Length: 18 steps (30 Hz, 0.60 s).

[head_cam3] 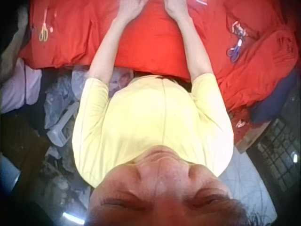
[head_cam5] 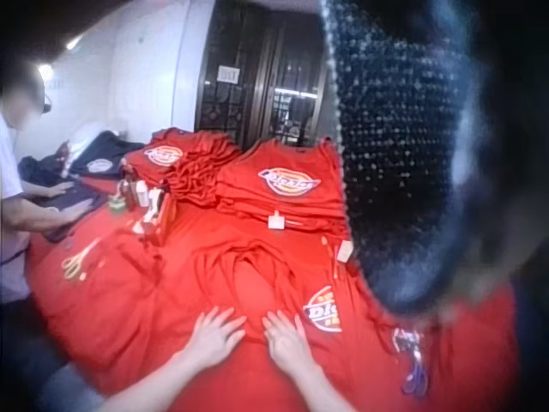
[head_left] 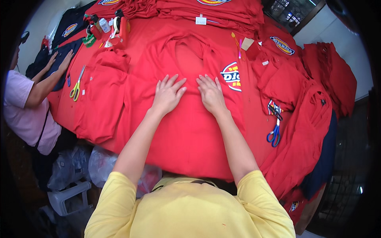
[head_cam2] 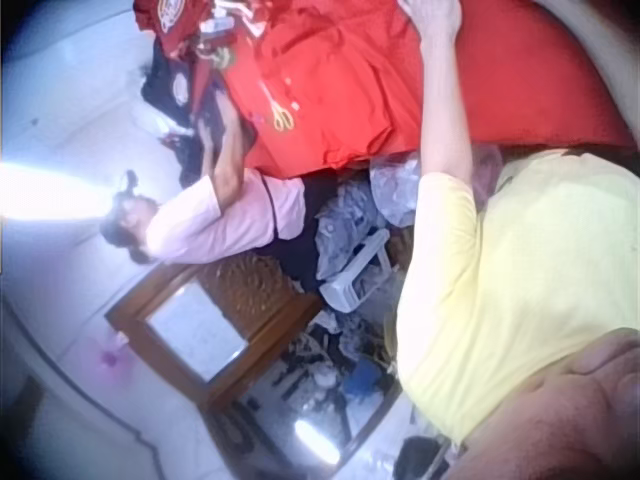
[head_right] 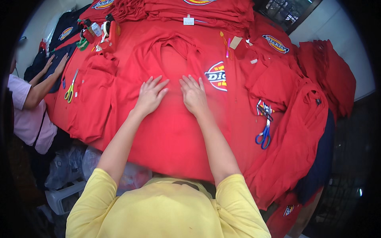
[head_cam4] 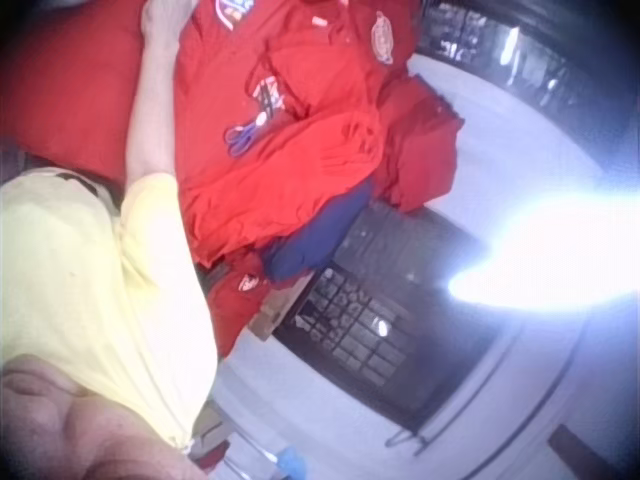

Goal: The person folds several red and navy blue t-shirts on a red table, smoothing the fabric and aligning the sleeves before stacking them.

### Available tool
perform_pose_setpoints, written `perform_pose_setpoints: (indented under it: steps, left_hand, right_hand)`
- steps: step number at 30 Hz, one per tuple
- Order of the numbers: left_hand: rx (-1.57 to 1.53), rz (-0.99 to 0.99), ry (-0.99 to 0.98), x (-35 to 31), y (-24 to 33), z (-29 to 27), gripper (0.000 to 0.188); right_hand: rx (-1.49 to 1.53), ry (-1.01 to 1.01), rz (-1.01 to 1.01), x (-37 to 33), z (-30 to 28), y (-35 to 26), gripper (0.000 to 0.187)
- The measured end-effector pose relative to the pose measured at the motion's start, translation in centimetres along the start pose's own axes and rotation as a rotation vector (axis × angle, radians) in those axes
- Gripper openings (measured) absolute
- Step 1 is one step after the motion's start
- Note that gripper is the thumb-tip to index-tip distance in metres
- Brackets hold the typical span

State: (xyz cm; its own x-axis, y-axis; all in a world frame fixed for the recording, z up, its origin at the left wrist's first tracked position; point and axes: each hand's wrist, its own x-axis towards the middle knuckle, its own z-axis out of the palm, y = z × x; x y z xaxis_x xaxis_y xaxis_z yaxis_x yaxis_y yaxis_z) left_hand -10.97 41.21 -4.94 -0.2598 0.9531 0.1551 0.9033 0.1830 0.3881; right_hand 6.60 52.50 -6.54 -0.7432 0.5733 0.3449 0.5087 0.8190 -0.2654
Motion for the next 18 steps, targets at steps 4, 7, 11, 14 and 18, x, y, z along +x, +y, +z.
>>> perform_pose_setpoints:
  steps: [4,7,11,14,18]
  left_hand:
    - [0.285,0.088,0.038,5.8,-3.5,1.3,0.053]
    - [0.25,0.107,-0.033,8.8,-4.2,0.6,0.056]
    - [0.251,0.134,-0.003,10.2,-4.5,0.8,0.055]
    - [0.235,0.166,0.058,9.6,-4.4,1.3,0.054]
    - [0.074,0.104,0.145,2.7,-1.3,3.3,0.049]
  right_hand:
    - [-0.29,0.027,0.103,4.5,0.7,4.5,0.052]
    - [-0.3,0.029,0.157,5.4,1.3,5.3,0.054]
    - [-0.281,0.014,0.155,6.5,1.0,6.7,0.054]
    - [-0.258,0.01,0.139,5.9,0.3,6.6,0.052]
    - [-0.255,0.088,0.196,1.5,-0.4,1.0,0.048]
